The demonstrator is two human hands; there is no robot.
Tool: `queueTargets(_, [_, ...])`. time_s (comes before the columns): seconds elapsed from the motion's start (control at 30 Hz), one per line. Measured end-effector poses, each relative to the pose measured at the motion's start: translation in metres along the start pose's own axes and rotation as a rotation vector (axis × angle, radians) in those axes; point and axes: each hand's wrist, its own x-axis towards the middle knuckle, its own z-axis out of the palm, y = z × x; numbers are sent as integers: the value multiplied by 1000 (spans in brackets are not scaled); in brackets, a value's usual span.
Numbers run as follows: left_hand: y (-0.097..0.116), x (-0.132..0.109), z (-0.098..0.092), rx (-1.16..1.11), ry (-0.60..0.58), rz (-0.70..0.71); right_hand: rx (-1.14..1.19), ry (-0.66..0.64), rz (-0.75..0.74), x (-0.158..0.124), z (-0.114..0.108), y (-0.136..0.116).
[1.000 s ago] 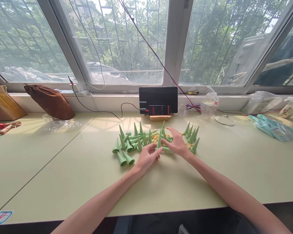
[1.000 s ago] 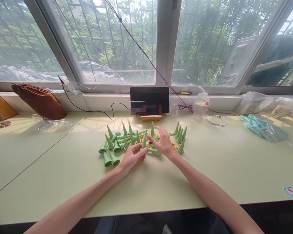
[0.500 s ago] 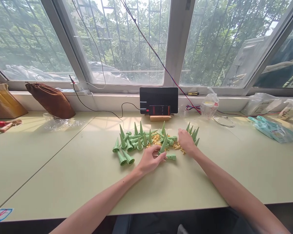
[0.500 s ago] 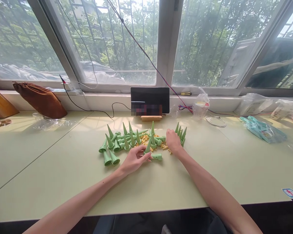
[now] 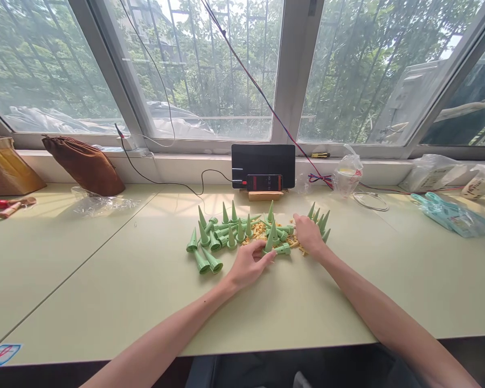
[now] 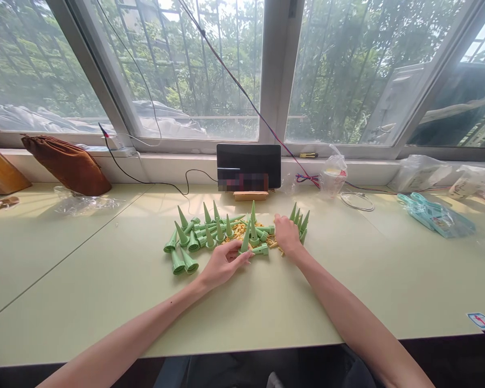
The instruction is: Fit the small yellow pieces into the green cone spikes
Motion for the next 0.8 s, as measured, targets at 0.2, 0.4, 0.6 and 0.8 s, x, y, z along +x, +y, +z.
queueTargets(0.2, [1,1,0,-45,-6,7,-53,-16,-21,0,2,-1])
queueTargets(0.4, [3,1,0,-54,3,-1,-58,-17,-46,-2,3,-2])
queueTargets(0.6, [4,2,0,-56,10,2,-35,46,-47,-1,7,-2])
queueTargets(0.8, [6,2,1,-134,2,-26,111,309,-75,0,12,-3])
